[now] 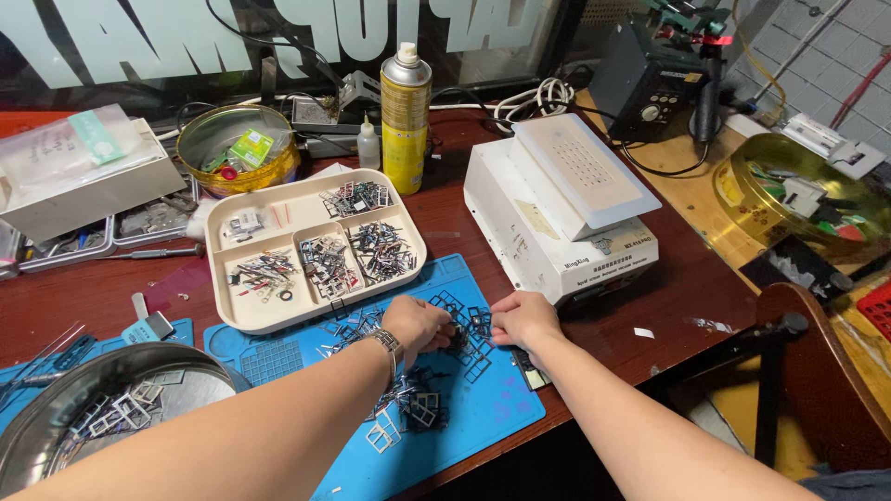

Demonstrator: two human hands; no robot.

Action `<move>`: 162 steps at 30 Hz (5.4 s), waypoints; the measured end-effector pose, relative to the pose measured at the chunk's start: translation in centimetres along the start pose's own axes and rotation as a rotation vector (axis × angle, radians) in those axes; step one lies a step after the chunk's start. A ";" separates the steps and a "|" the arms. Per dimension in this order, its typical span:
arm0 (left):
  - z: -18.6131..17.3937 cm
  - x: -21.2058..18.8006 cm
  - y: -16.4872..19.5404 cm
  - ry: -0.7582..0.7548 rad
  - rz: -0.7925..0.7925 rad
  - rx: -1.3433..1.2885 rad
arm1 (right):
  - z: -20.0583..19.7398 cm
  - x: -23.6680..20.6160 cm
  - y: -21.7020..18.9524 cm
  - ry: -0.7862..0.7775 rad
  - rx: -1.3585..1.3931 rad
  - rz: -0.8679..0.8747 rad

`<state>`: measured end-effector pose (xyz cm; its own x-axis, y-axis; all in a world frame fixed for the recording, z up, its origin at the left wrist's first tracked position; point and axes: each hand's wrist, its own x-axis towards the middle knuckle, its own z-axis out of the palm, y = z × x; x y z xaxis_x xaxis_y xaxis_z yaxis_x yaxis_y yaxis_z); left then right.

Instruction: The person repeatedly picks up small metal frames and electronic components from a blue cutting mat and a metal bowl, then places them into a compartmentalized tray. The person handles the items one at a time, sorting them into different sections of the tray.

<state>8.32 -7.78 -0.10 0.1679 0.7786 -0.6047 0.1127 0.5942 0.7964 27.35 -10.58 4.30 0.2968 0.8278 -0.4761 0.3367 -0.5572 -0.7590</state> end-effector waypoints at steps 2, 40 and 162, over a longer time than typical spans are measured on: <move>-0.4 0.0 -0.1 0.016 -0.027 0.006 | 0.6 -0.5 -0.5 0.038 -0.095 -0.013; 2.6 -2.9 0.9 0.169 0.403 0.584 | 0.7 -3.9 -0.2 0.144 -0.625 -0.287; -7.4 -7.7 -4.3 0.479 0.209 -0.094 | 9.3 -2.2 -2.9 -0.576 -0.151 -0.193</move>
<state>-0.69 -14.89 1.02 -0.2918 0.8742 -0.3882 0.0326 0.4147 0.9094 17.38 -10.16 3.43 -0.2974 0.7931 -0.5315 0.4711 -0.3623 -0.8042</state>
